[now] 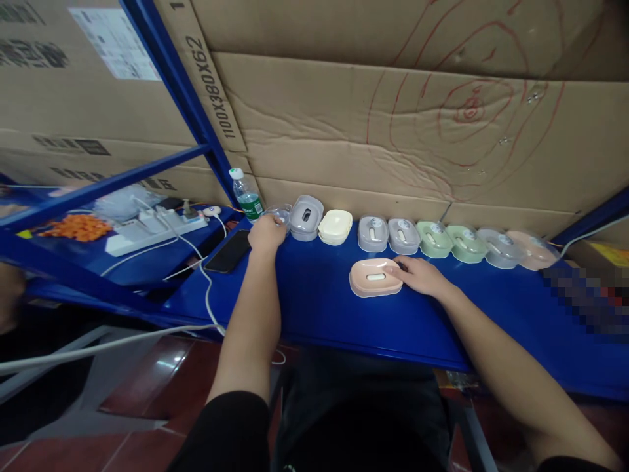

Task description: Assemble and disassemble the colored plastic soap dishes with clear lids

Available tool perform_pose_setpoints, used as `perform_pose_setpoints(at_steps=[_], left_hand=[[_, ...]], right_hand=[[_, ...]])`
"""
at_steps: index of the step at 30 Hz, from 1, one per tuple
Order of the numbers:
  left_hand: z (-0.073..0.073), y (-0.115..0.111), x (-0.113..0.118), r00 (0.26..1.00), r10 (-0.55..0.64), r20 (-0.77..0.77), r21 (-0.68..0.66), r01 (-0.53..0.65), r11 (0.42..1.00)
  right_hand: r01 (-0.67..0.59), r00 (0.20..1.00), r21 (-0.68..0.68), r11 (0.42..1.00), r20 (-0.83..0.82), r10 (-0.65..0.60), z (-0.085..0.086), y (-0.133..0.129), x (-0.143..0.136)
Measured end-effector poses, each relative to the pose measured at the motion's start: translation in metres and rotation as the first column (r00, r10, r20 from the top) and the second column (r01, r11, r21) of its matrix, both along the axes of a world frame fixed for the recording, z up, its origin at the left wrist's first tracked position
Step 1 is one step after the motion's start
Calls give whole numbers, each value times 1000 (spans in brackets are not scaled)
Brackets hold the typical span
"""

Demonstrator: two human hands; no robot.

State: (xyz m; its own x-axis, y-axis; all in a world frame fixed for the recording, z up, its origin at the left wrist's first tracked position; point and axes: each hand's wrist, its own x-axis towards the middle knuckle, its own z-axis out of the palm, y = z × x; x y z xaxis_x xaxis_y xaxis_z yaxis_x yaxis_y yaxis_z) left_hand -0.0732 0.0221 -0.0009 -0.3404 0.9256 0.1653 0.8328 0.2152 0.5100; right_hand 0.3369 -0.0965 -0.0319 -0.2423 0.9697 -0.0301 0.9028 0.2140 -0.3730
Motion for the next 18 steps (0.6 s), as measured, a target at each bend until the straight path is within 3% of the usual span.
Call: perform_pose_setpoints(at_steps=[6, 12, 15, 18], left_hand=[[1, -1, 1, 998, 37, 41, 29, -38, 999], [2, -1, 1, 988, 44, 151, 242, -80, 967], [5, 1, 6, 976, -9, 217, 417, -84, 905], [13, 0, 19, 912, -173, 371, 612, -100, 784]], right_hand=[[-2, 1000, -1, 1000, 4, 2, 0, 0, 0], [-2, 1000, 13, 1000, 3, 2, 0, 0, 0], [4, 1000, 9, 1000, 29, -5, 1, 0, -1], [7, 999, 8, 1000, 40, -7, 0, 0, 0]])
